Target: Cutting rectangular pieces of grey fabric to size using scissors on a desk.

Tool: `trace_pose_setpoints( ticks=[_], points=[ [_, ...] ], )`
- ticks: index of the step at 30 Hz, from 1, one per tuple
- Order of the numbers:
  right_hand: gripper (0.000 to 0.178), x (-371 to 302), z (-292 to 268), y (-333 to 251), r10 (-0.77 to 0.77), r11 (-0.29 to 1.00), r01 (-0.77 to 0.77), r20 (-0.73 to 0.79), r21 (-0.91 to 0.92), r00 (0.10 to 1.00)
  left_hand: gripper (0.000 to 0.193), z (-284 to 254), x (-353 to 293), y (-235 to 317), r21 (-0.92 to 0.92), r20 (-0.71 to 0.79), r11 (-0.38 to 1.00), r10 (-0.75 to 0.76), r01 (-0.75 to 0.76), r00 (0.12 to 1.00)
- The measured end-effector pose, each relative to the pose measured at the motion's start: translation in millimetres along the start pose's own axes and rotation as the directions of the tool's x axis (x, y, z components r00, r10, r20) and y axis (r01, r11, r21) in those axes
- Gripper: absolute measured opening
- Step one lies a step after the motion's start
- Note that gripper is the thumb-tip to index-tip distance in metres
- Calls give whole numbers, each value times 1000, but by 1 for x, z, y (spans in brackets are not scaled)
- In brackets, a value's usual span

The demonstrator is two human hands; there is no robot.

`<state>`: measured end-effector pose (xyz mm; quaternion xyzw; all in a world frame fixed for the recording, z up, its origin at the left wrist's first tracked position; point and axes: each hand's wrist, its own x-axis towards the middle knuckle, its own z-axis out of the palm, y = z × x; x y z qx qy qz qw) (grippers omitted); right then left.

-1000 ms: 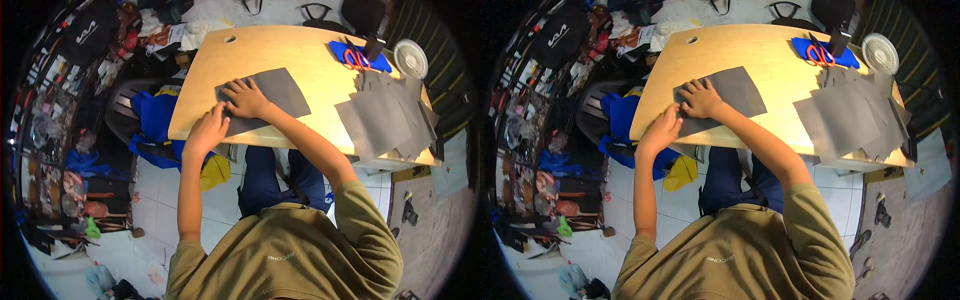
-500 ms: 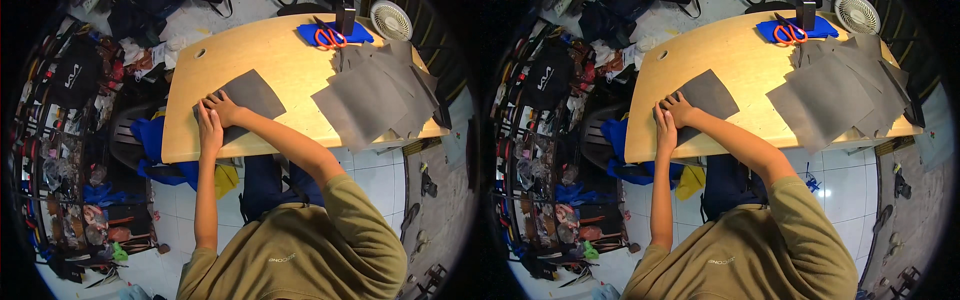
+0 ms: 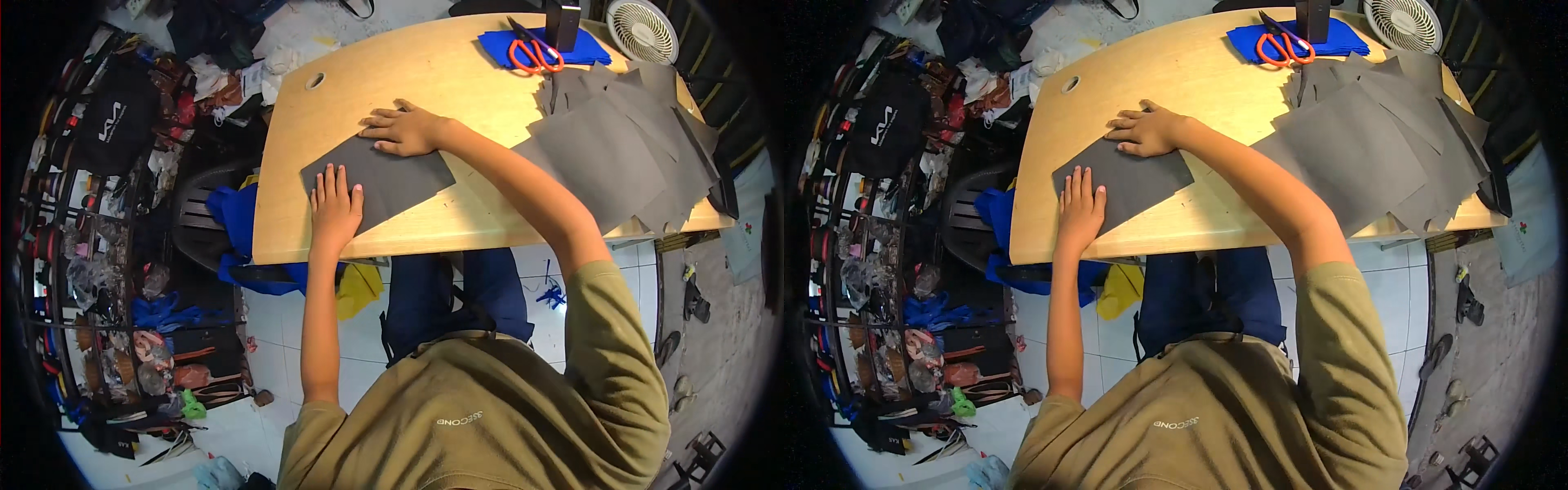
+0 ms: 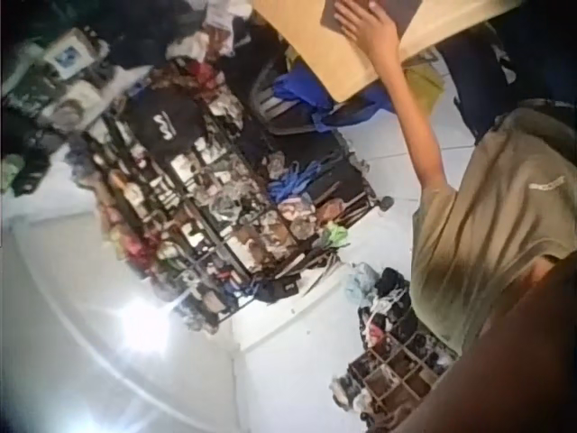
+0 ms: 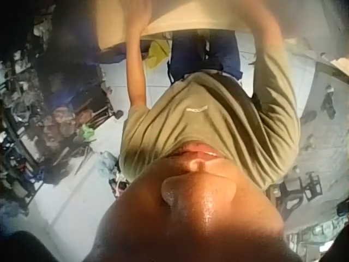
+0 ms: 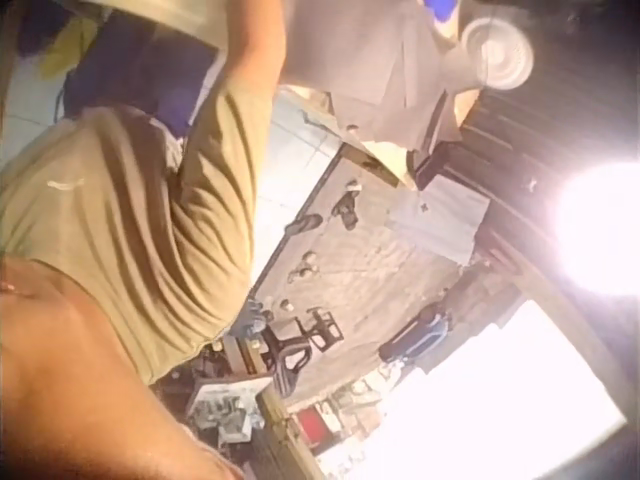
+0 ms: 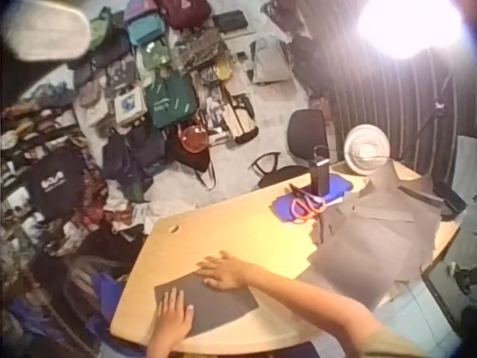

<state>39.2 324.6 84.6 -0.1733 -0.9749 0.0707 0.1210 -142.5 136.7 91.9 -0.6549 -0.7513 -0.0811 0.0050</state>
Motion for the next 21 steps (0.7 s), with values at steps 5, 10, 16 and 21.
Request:
trace_pose_setpoints(
  ticks=[5,10,16,21],
  points=[
    [57,1,2,0,5,999,-3,40,-52,999,63,-17,9,15,169,57,986,-7,-2,998],
    [56,1,1,0,-6,997,9,36,-79,999,66,-17,22,50,85,-96,991,113,-105,989],
    [56,3,7,3,-18,997,19,17,-77,1000,70,16,20,62,-89,-90,986,134,-143,987],
    [56,4,7,4,-33,998,30,-44,-56,998,70,18,22,63,-22,-66,991,133,-135,989]
  ],
)
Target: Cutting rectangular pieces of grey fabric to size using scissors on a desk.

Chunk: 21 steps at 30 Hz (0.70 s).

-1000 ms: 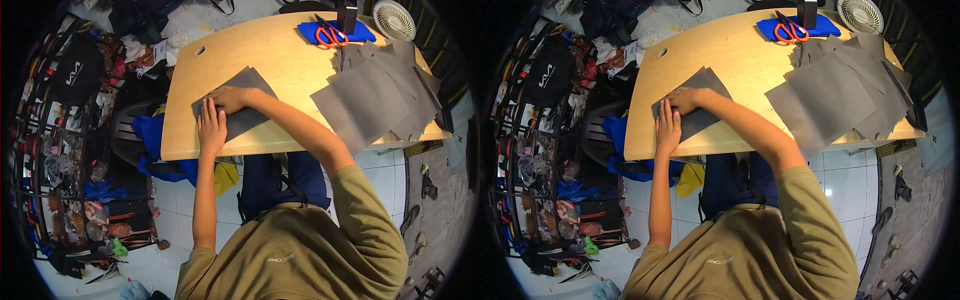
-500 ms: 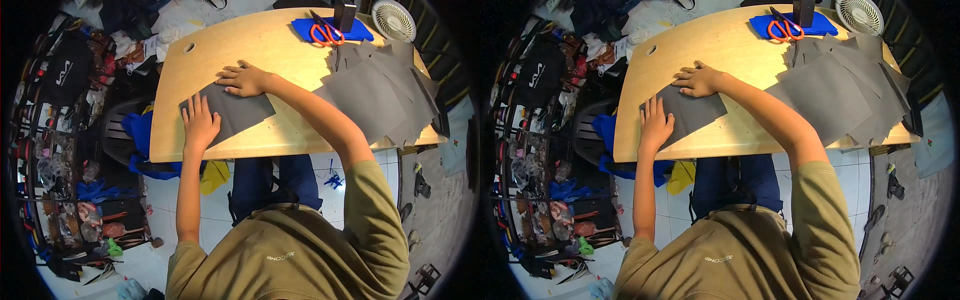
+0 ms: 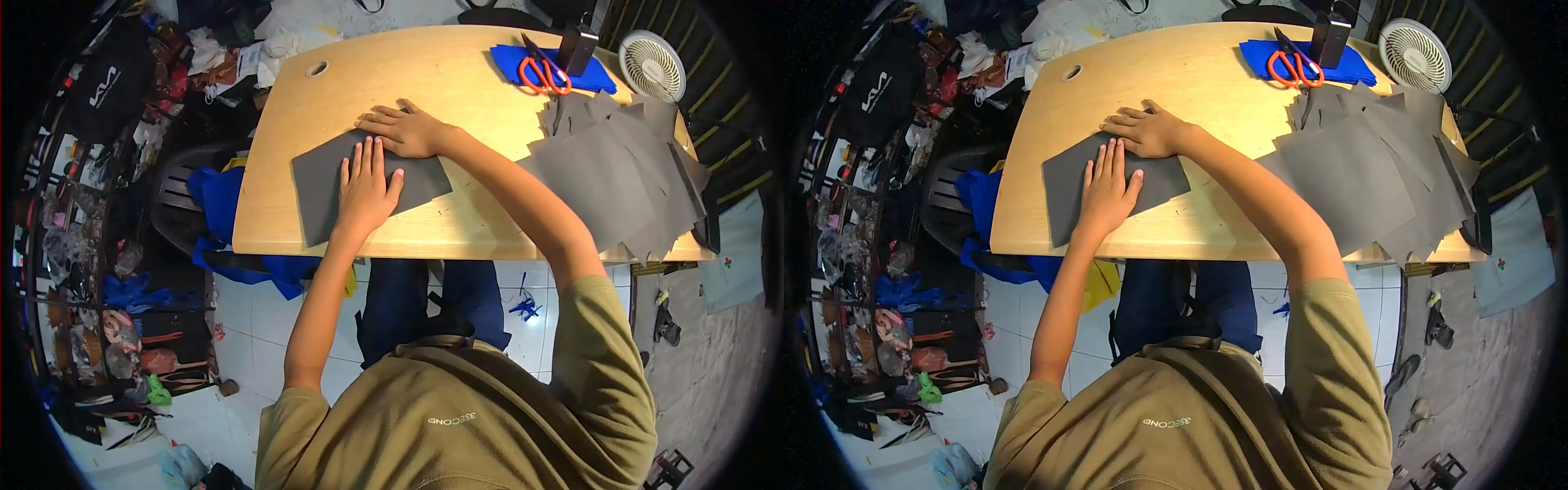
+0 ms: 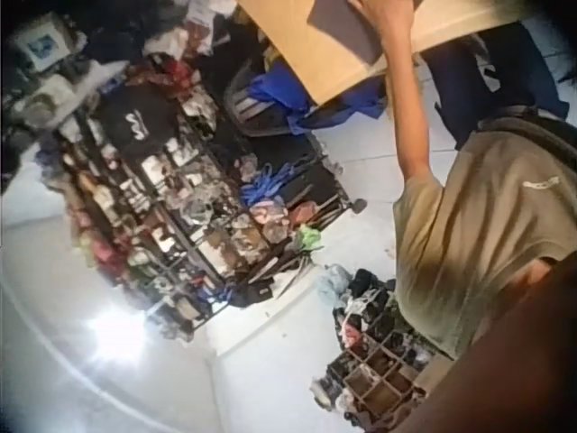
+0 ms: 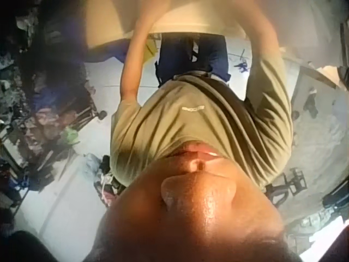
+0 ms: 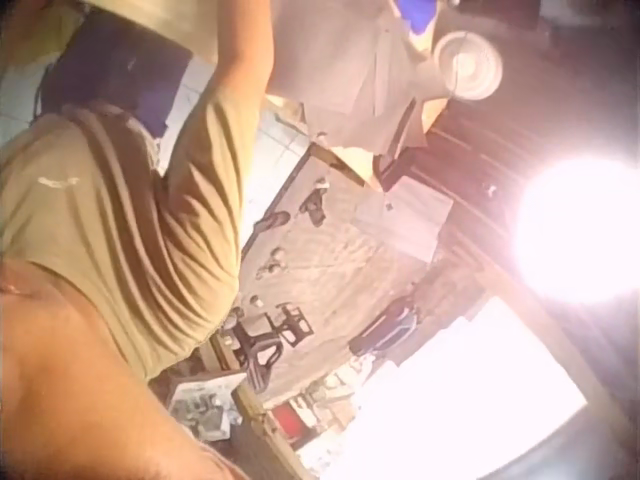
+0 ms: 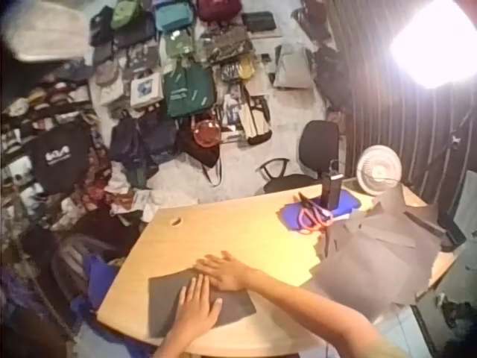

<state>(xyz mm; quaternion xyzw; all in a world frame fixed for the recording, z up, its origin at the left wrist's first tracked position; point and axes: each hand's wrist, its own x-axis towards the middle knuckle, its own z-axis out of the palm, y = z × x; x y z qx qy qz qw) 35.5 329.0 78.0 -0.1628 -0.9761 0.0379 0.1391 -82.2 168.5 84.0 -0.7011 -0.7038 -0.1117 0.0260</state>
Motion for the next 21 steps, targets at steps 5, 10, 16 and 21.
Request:
trace_pose_setpoints(
  ticks=[5,10,16,21],
  points=[
    [51,-2,-5,0,45,971,-11,-136,238,990,69,0,0,0,-11,26,1000,-11,12,1000],
    [47,-23,-23,22,485,564,-32,-300,825,821,69,4,2,1,-17,41,1000,-2,3,999],
    [31,-91,-62,70,565,808,-315,-504,498,653,69,7,1,-2,-25,15,1000,9,-9,1000],
    [28,-160,-86,118,652,627,-776,-504,-62,567,70,9,4,0,-48,-26,999,21,-23,999]
  ],
)
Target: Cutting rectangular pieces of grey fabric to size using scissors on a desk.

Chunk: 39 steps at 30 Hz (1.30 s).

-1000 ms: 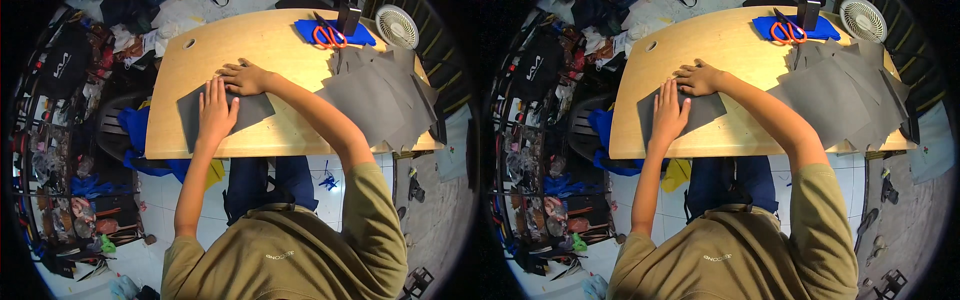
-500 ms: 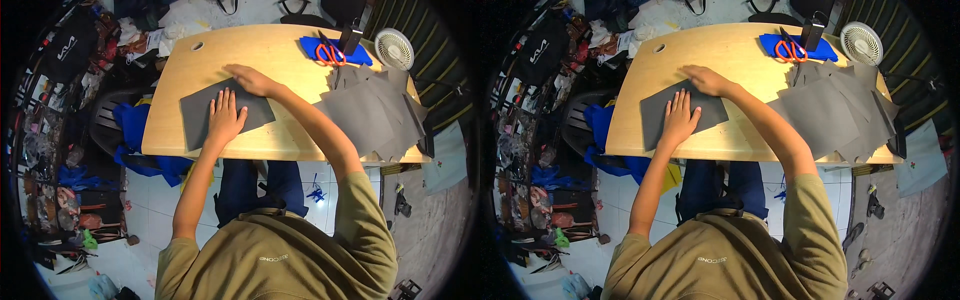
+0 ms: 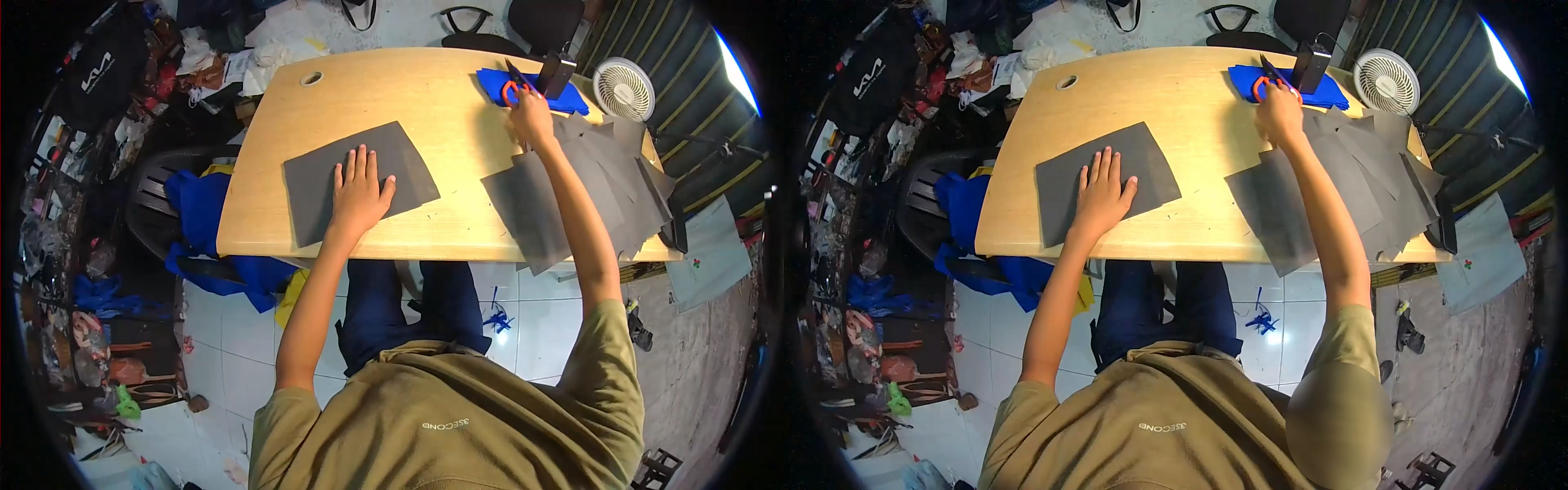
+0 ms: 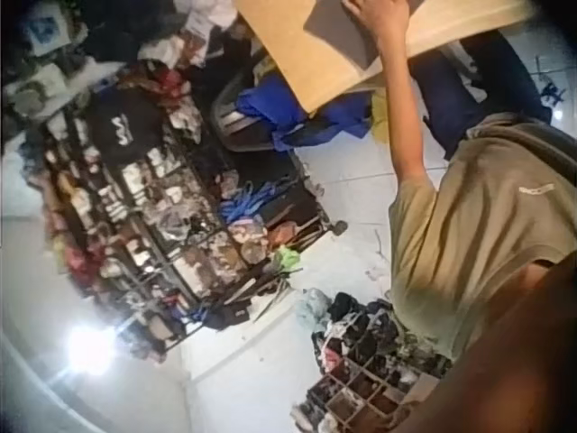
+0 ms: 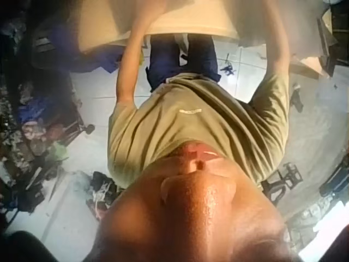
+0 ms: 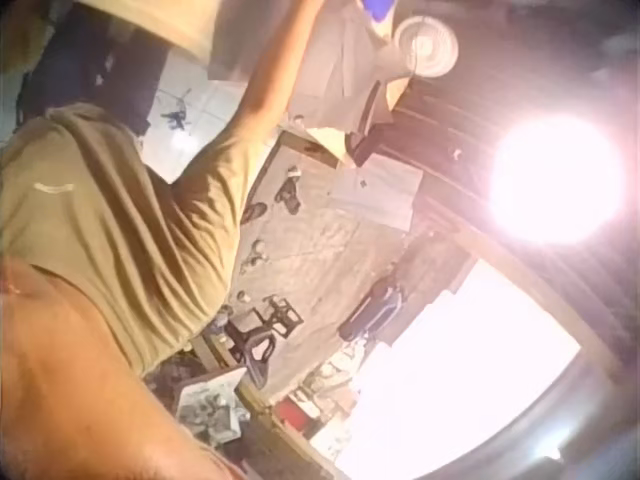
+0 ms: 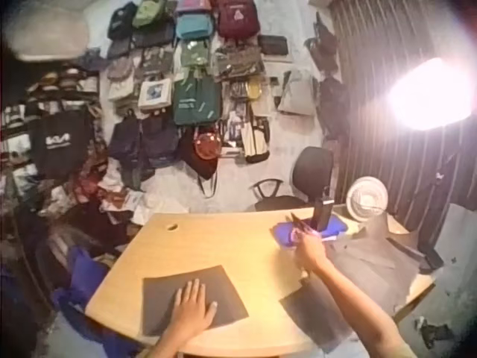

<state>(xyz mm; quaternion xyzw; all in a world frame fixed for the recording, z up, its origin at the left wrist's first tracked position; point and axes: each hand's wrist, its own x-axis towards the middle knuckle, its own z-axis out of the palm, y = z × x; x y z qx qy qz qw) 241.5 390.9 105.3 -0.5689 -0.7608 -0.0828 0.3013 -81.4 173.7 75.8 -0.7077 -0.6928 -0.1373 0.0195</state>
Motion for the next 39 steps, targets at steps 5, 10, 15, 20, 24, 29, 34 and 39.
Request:
trace_pose_setpoints(
  ticks=[5,10,15,20,24,29,34,39],
  points=[
    [30,10,2,15,29,993,-20,78,-112,996,70,-2,-4,-4,9,18,1000,-24,24,1000],
    [35,29,2,35,74,992,-53,188,-113,979,69,-3,1,3,30,47,999,-24,23,999],
    [40,45,-2,9,214,976,-190,304,-107,928,69,-7,-5,-4,49,40,997,-53,51,998],
    [40,59,3,36,144,987,-108,340,-122,929,69,-1,-4,1,-32,-1,999,-19,19,1000],
    [37,54,-4,31,90,991,-54,306,-125,948,69,3,-5,0,-16,-6,1000,-14,14,1000],
    [36,43,-30,3,-7,1000,12,242,-22,970,69,1,-4,-4,-3,-12,1000,-22,22,1000],
    [50,36,-50,3,-17,991,1,120,134,993,68,-2,0,0,39,30,999,-28,26,999],
    [53,25,-67,2,99,710,-368,433,600,896,70,5,-2,-5,-14,-2,1000,-16,16,1000]
  ],
)
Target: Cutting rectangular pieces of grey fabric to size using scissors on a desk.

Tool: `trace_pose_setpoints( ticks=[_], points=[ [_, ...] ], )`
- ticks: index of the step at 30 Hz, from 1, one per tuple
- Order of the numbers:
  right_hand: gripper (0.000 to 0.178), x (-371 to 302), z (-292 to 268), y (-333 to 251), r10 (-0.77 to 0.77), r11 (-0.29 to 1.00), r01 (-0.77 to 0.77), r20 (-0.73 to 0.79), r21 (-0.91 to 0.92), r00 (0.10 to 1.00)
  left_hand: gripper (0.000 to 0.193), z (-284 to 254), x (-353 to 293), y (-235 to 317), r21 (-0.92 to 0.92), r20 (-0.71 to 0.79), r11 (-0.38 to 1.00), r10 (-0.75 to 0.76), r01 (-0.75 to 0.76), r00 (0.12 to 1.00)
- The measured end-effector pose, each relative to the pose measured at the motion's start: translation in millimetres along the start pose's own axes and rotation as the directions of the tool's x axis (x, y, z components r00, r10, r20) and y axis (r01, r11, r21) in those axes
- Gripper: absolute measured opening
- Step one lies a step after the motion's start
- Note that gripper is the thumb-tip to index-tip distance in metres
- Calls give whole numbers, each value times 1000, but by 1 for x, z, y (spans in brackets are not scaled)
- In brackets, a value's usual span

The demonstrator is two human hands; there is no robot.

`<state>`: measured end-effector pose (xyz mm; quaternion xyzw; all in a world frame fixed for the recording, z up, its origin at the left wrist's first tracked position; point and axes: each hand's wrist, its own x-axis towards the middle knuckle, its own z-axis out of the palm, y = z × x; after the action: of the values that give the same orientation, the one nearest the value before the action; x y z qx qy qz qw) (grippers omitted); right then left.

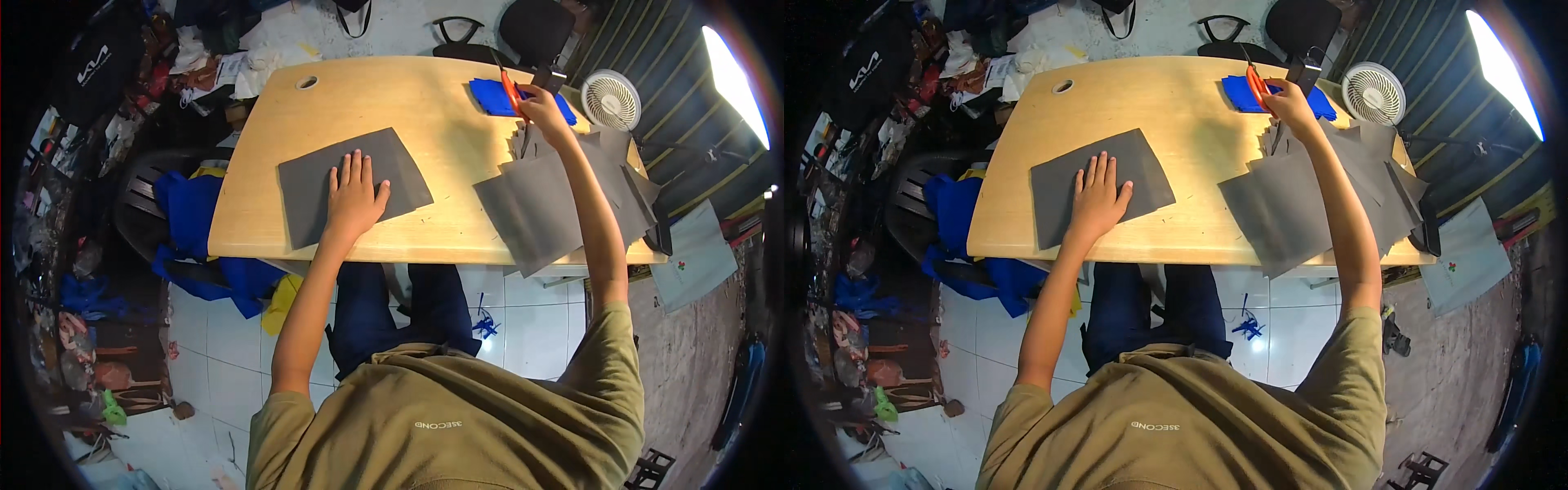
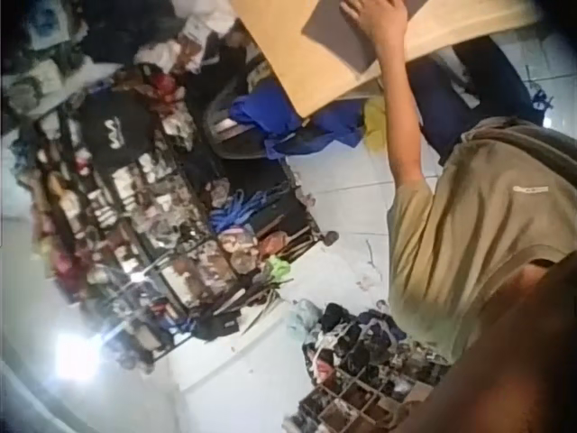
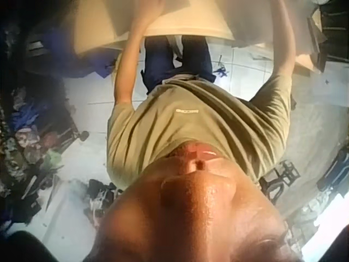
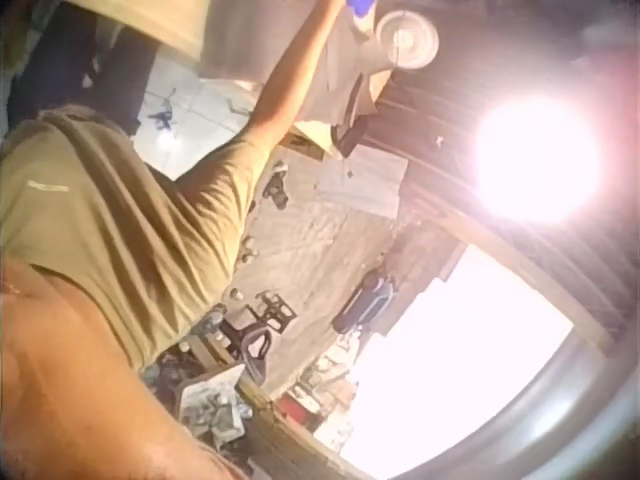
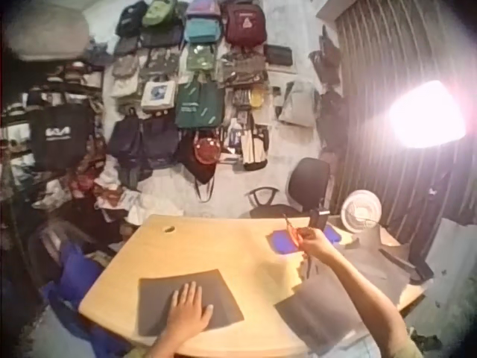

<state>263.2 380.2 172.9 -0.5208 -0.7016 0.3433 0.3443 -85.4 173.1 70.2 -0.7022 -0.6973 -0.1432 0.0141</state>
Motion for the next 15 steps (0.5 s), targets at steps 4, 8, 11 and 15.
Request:
trace_pose_setpoints(
  ticks=[4,8,11,15],
  points=[
    [60,-48,15,-12,-98,885,104,-37,454,994,69,0,-3,-3,18,-21,1000,3,-2,1000],
    [66,-110,21,-38,-100,818,156,-130,553,986,68,1,1,1,6,-48,1000,27,-27,998],
    [69,-169,36,-65,-69,819,106,-87,564,994,68,1,1,2,60,-14,998,13,-12,1000],
    [101,-249,62,-51,-99,666,-189,336,722,937,68,-2,0,4,16,-58,1000,27,-26,998]
  ],
)
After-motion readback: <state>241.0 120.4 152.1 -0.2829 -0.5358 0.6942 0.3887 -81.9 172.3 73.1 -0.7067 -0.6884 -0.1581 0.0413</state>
